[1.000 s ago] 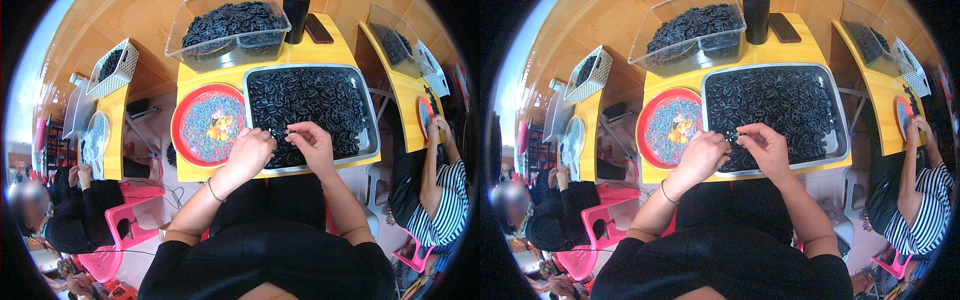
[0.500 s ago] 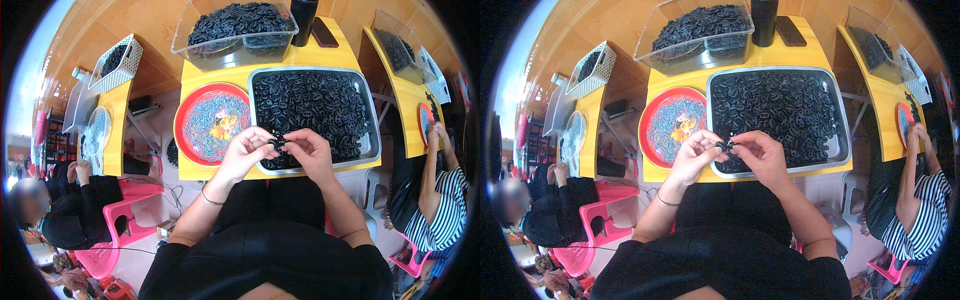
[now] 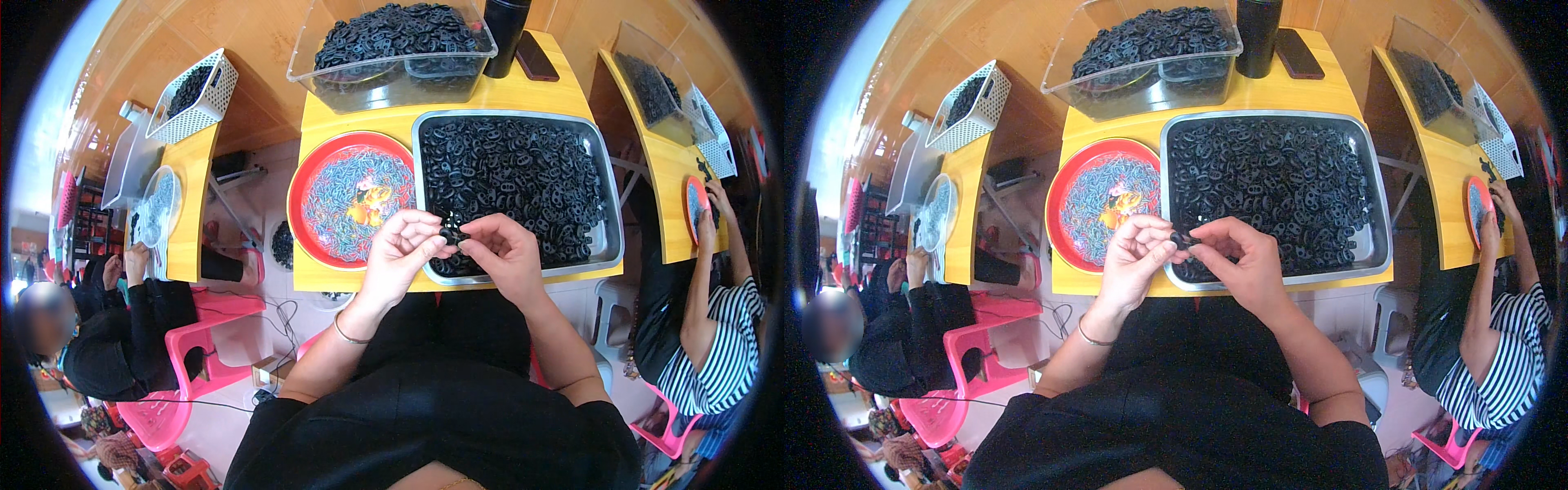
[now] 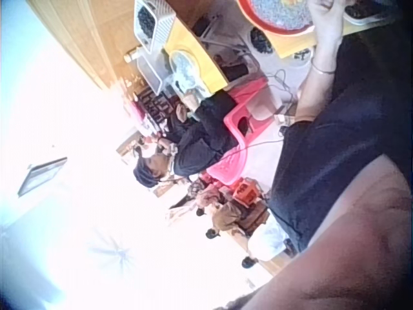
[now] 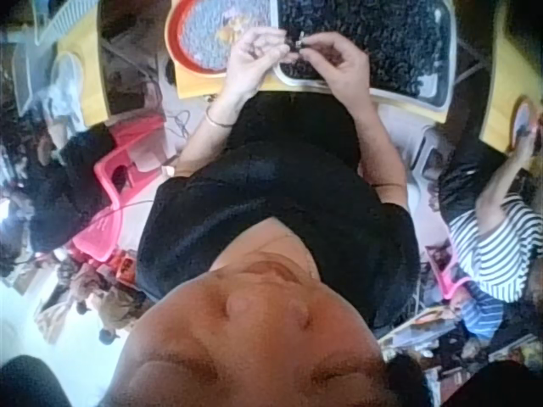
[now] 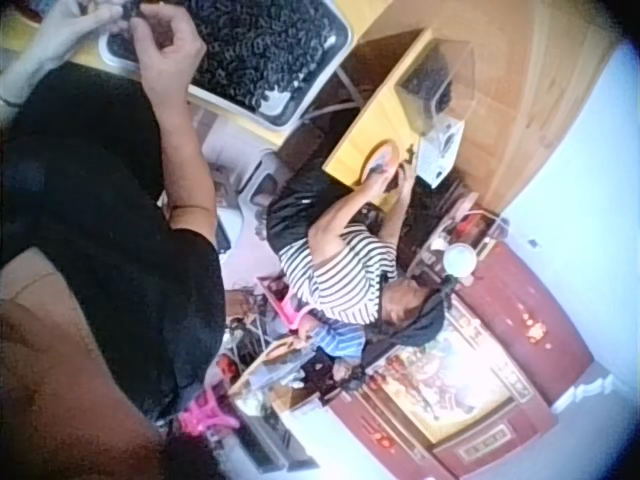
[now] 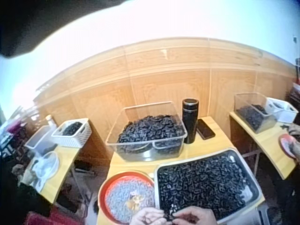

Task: The person assembles plastic clips by inserting small metal pins from a dish into black plastic components by hand and placing the assembled clips into a plastic container.

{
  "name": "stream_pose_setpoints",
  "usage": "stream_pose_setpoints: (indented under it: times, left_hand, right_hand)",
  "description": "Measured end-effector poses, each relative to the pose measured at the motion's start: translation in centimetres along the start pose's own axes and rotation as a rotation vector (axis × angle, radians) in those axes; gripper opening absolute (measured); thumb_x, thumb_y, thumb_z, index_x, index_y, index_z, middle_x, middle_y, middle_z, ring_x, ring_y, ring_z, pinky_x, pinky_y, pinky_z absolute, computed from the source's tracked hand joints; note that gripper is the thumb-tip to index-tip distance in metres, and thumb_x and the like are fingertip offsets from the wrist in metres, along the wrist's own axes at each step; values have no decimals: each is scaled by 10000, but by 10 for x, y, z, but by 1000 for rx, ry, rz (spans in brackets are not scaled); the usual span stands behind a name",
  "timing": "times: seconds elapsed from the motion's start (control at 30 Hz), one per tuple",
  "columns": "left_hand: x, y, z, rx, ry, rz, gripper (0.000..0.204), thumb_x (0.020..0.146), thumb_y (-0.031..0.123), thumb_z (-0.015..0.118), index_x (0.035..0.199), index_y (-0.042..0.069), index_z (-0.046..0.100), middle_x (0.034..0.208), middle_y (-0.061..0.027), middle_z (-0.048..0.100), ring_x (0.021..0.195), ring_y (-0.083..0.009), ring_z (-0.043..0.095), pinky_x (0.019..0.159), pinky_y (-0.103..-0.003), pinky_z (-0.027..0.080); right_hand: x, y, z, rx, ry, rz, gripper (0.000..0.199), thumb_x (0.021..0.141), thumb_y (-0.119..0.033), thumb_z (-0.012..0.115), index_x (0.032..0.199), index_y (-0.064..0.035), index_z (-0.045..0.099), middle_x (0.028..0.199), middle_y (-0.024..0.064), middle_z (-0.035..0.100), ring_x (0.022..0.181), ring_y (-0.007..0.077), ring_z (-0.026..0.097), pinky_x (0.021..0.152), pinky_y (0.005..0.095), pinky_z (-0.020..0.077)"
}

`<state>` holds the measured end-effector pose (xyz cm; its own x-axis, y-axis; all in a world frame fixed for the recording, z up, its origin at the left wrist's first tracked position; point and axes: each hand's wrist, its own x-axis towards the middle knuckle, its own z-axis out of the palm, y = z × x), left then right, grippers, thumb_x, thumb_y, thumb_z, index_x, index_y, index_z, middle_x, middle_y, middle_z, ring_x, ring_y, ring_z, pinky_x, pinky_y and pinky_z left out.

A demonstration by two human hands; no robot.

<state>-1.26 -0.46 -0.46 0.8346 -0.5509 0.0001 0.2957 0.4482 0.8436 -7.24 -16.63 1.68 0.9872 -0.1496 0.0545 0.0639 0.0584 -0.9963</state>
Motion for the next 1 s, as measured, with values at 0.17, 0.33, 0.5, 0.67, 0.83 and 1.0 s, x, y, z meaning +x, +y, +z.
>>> stream_pose_setpoints:
  times: [0.17,0.33,0.5,0.67,0.83,1.0]
  left_hand:
    - [-1,-1,-1,41,-26,26,168,813,-66,536,971,-13,512,891,-77,583,825,-148,600,749,-281,517]
    - [-3,-1,-5,26,-16,-1,170,812,-57,543,976,-12,529,885,-68,584,816,-143,600,747,-273,515]
    - [-6,1,-6,22,11,-49,177,820,-31,550,995,-7,543,862,-60,596,769,-137,609,711,-249,508]
    - [-7,2,-4,2,18,-50,185,810,-15,566,992,-7,539,859,-89,611,754,-152,614,708,-257,509]
    - [-8,0,-2,46,35,-12,183,807,-20,570,987,-6,541,844,-76,605,731,-139,601,688,-250,497]
    - [-10,-6,-4,74,8,-3,206,808,-34,565,1012,-8,543,860,-57,595,770,-99,584,684,-220,496]
  right_hand:
    - [1,0,1,23,-11,3,154,777,4,611,930,6,586,814,56,631,746,93,607,672,214,480]
    - [1,2,0,6,-19,6,150,767,3,624,911,4,579,801,48,628,726,73,595,646,199,471]
    - [4,1,0,49,-21,73,133,747,-4,650,846,-16,562,751,15,604,655,41,560,587,180,446]
    - [3,2,0,75,-33,87,147,746,-5,653,851,-21,552,751,10,596,664,38,558,595,177,446]
    - [1,5,-1,88,-39,98,144,753,-6,646,851,-21,542,760,14,592,677,43,561,605,175,446]
    - [-1,6,0,142,-53,131,126,764,1,627,858,-13,545,771,28,600,693,72,581,632,197,469]
